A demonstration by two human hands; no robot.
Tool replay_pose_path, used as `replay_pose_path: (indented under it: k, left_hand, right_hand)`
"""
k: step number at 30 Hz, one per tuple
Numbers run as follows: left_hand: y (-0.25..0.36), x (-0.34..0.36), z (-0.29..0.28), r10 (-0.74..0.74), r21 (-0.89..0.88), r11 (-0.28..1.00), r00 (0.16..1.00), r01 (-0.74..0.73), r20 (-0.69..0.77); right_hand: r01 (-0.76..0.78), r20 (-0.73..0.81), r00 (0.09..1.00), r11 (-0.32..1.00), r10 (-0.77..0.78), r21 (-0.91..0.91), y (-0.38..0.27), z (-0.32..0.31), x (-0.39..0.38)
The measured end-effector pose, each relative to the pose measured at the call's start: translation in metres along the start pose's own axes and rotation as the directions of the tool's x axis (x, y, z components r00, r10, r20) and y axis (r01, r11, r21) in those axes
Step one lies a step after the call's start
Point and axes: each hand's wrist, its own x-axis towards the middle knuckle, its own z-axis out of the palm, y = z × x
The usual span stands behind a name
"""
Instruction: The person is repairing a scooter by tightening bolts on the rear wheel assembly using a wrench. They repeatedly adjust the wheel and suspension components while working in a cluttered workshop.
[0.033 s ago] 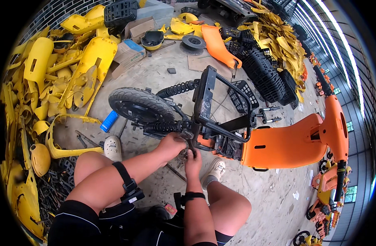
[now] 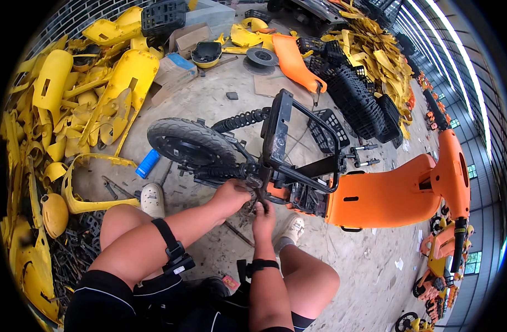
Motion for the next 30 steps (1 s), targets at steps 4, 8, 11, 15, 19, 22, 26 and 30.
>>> replay_pose_path:
  k: [4, 8, 11, 15, 19, 22, 26, 30]
  left_hand:
    - [0.008, -0.001, -0.010, -0.016, 0.218, 0.974, 0.980, 0.060, -0.197]
    - [-0.006, 0.017, -0.030, 0.158, 0.322, 0.945, 0.935, -0.049, -0.318]
    - [0.007, 0.034, -0.040, 0.339, 0.413, 0.881, 0.917, -0.231, -0.212]
    - [0.020, 0.059, -0.058, 0.398, 0.398, 0.856, 0.912, -0.330, -0.098]
    - [0.026, 0.075, -0.051, 0.108, 0.268, 0.956, 0.993, -0.116, 0.043]
    - [0.035, 0.079, -0.035, 0.034, 0.382, 0.921, 0.994, -0.072, 0.105]
    - [0.039, 0.095, -0.034, -0.142, 0.362, 0.926, 0.987, 0.105, 0.077]
    - [0.047, 0.095, -0.027, -0.223, 0.300, 0.932, 0.974, 0.204, 0.031]
  right_hand:
    - [-0.013, -0.040, 0.999, 1.000, 0.013, -0.001, -0.037, -0.029, 0.011]
    - [0.001, -0.122, 0.993, 0.999, -0.005, -0.035, -0.087, -0.054, 0.008]
    - [0.042, -0.118, 0.992, 0.999, -0.045, -0.029, -0.108, -0.064, 0.000]
    - [0.044, -0.221, 0.974, 0.915, 0.050, 0.402, -0.123, -0.061, -0.006]
    - [0.109, -0.423, 0.899, 0.881, 0.110, 0.460, -0.142, -0.049, -0.010]
    - [0.060, -0.429, 0.870, 0.810, 0.245, 0.583, -0.153, -0.048, -0.009]
    - [0.017, -0.290, 0.880, 0.586, 0.376, 0.810, -0.158, -0.050, -0.008]
    - [0.032, -0.258, 0.886, 0.504, 0.385, 0.863, -0.166, -0.052, -0.007]
